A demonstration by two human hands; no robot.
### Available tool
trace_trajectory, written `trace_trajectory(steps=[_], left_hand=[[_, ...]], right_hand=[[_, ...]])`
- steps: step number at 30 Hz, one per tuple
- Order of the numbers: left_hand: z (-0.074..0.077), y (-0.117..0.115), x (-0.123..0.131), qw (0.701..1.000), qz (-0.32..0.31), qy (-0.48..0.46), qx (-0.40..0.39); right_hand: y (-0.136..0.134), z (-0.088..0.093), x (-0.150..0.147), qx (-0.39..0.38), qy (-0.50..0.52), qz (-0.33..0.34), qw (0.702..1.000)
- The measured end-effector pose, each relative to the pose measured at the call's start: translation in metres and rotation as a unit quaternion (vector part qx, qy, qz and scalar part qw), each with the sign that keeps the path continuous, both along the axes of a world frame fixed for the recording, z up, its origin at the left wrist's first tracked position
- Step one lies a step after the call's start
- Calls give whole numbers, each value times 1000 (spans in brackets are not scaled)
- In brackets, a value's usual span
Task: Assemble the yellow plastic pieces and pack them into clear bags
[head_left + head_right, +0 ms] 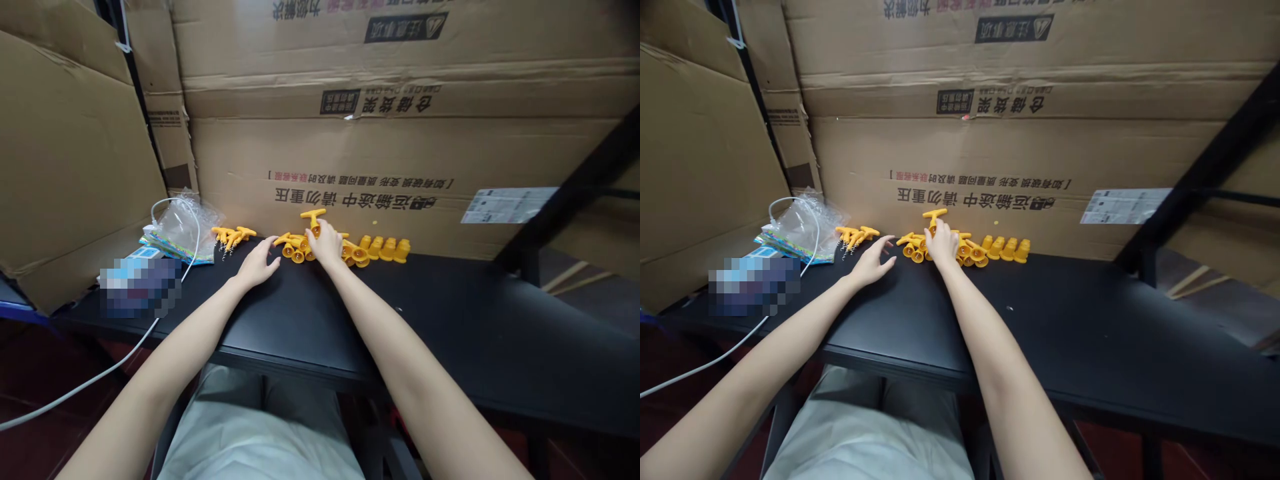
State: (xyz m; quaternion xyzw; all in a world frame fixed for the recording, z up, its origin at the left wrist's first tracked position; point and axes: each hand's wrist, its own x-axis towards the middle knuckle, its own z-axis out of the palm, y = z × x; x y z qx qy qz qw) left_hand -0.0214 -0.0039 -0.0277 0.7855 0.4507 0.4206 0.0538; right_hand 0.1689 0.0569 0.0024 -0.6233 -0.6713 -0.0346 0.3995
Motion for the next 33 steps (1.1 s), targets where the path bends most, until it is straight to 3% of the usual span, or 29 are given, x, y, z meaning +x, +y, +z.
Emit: trace_trajectory(steps=[3,6,14,18,25,30,33], left_hand=[[-1,2,-1,1000,4,-1,0],[-2,5,-2,1000,4,-2,-7],[-3,6,-2,1000,5,4,-12],[-1,4,-2,1000,2,7,-12],[1,3,-2,1000,1,11,-10],[2,2,-1,1000,2,26,1],[2,3,0,1000,1,29,3]], right_hand=[[-8,-11,-13,-37,-104,-18,994],[-13,-14,-19,-62,-129,-25,989],[-11,3,-14,-161,-126,1,979],[-7,13,2,-157,-109,35,981],[5,24,77,-58,-120,-16,991],[21,9,152,-79,-94,-106,987],[29,-4,182,-84,-81,-119,986]])
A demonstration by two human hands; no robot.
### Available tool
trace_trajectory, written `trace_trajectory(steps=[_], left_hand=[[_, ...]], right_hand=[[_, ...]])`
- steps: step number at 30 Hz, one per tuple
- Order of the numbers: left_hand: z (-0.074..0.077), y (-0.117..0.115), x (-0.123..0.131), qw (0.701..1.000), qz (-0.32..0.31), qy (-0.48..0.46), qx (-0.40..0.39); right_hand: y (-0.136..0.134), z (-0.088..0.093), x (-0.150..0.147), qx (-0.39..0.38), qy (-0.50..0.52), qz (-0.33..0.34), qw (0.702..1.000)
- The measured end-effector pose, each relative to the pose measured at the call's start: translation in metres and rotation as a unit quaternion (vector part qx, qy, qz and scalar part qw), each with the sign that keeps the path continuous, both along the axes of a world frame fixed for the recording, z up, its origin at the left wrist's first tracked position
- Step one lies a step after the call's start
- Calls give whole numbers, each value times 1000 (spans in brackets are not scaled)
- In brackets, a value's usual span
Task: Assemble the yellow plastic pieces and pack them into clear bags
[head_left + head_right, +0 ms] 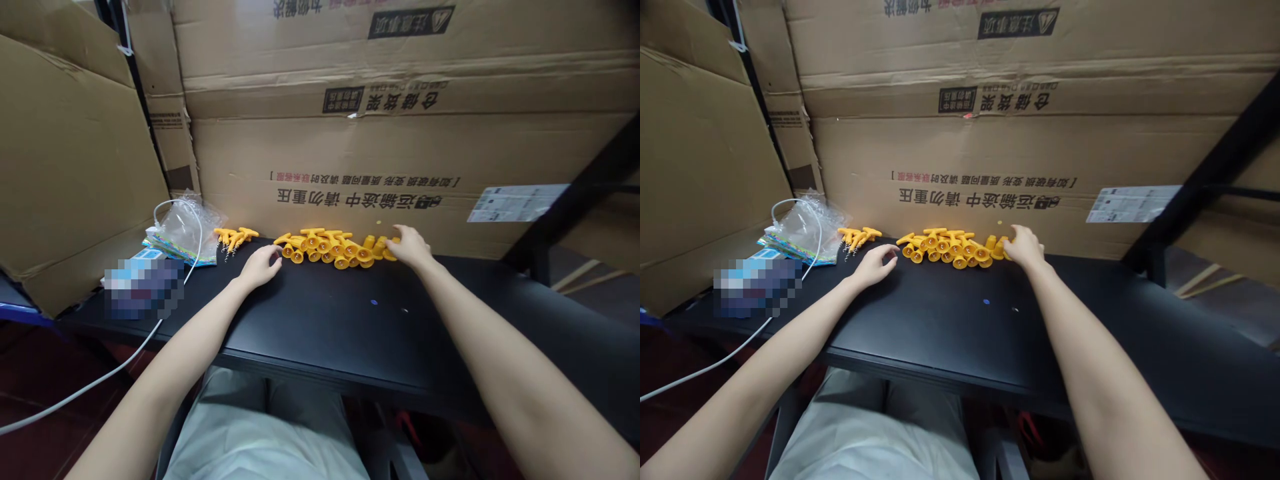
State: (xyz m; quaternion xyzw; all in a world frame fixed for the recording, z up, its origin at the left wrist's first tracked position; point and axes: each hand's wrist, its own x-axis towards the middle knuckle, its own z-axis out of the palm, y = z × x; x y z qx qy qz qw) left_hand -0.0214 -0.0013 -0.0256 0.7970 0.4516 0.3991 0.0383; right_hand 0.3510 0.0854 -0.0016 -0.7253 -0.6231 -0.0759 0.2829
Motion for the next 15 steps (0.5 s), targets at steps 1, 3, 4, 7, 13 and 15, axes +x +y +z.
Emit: trace_trajectory(steps=[1,3,4,7,13,15], left_hand=[[0,0,0,1000,0,0,1],[0,1,0,1000,1,1,4],[-1,1,1,1000,1,2,6],[-1,1,0,1000,4,3,10],[0,2,0,1000,2,11,6],[-1,2,0,1000,3,11,8]], right_hand=[[2,-4,6,-1,1,5,1000],[4,-11,11,-2,-7,23,1000],[5,-14,10,-5,-15,31,999],[6,-22,0,-19,-46,35,998],[0,-36,-21,-13,-37,-16,999],[-3,-38,-24,2,-19,-30,999]])
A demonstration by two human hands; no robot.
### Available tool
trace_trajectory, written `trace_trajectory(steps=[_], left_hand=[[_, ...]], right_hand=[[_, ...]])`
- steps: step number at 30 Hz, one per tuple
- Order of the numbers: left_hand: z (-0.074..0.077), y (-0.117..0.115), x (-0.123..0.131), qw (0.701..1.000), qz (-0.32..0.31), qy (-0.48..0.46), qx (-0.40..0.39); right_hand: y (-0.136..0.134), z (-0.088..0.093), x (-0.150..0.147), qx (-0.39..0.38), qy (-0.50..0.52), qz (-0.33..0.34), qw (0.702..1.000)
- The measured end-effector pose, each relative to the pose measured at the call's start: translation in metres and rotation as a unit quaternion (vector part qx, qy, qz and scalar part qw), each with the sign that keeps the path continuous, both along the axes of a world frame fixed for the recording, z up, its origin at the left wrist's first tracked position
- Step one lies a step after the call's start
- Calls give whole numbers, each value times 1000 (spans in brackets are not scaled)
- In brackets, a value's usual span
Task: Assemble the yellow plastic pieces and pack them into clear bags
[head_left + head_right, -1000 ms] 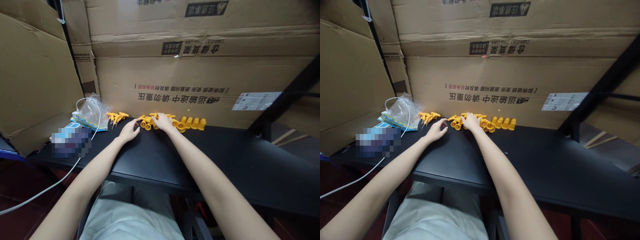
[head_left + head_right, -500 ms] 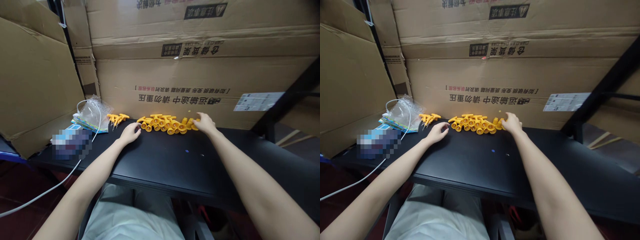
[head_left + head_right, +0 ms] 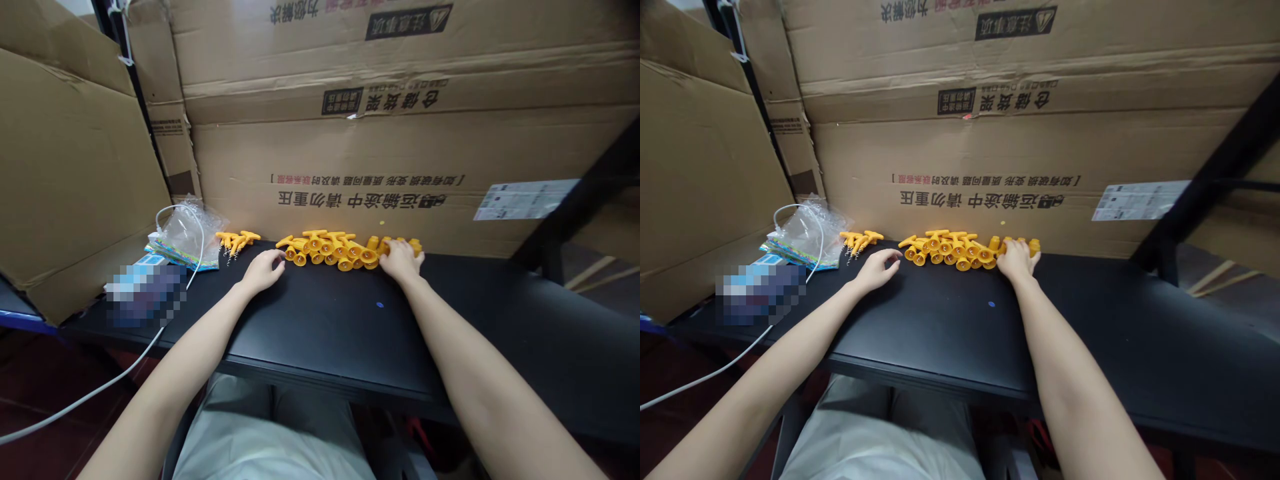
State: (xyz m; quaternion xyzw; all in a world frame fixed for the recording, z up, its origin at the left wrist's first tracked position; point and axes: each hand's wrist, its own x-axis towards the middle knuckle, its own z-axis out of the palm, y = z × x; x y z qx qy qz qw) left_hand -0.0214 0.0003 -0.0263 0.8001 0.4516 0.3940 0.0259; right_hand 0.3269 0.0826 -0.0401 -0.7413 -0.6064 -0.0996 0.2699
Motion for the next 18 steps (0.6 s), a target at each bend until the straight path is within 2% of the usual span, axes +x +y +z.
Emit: trace_trajectory(steps=[6,10,12,14,18], left_hand=[[-2,2,0,1000,-3,3,-1],[-4,3,0,1000,-6,13,-1],[-4,5,-1,1000,12,23,3],[-5,9,-4,998,59,33,4],[-6,25,-21,972,226,46,-50]], right_hand=[[-7,9,2,-24,27,-64,997],[-16,13,8,-46,36,-66,996],[-21,13,11,-43,58,-72,995],[-25,11,13,-29,98,-77,992],[-28,9,14,-24,162,-61,985]])
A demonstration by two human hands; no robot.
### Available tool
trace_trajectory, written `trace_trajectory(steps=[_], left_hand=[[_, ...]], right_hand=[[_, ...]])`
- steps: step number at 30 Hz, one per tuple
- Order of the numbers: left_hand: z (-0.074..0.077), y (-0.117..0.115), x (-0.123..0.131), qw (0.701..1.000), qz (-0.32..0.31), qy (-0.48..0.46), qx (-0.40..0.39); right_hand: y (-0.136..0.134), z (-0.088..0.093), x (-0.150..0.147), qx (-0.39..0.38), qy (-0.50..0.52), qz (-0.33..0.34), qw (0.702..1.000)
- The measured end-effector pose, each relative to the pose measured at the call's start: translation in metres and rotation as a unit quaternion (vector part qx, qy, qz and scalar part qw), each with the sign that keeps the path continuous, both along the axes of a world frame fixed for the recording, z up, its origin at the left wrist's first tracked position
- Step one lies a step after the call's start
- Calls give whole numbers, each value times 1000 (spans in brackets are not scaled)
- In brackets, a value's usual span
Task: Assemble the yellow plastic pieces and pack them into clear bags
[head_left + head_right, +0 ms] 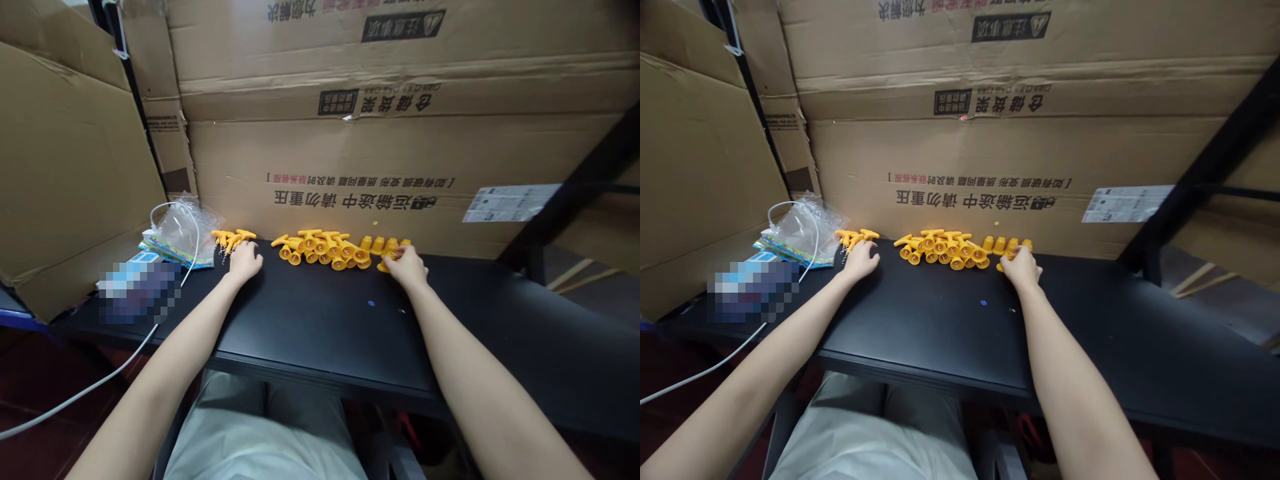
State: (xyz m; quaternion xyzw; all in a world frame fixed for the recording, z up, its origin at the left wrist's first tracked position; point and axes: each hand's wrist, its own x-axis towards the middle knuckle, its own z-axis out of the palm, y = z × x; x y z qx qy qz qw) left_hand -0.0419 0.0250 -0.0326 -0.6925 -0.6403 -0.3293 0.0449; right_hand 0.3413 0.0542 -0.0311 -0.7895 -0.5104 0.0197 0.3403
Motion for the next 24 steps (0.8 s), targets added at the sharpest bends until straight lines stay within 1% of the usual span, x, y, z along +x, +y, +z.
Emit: trace_trajectory(steps=[2,5,8,10,14,18,20,22,24], left_hand=[[0,9,-11,998,47,34,-34],[3,23,-27,992,67,79,-77],[6,32,-35,979,99,115,-133],[9,36,-36,973,116,144,-141],[11,39,-35,965,142,191,-109],[17,44,-35,968,153,172,-96],[24,47,-36,972,155,147,-99],[33,51,-36,973,162,112,-124],[43,54,-36,975,153,88,-133]], right_hand=[[-1,-1,0,-13,3,1,1000],[-2,-2,1,-25,5,7,1000],[-2,-4,2,-24,7,18,1000],[-2,-5,3,-20,6,20,1000],[0,-8,5,-12,5,20,1000],[6,-13,9,14,9,23,1000],[8,-16,10,24,13,26,999],[9,-17,11,26,11,28,999],[9,-18,11,22,8,26,999]])
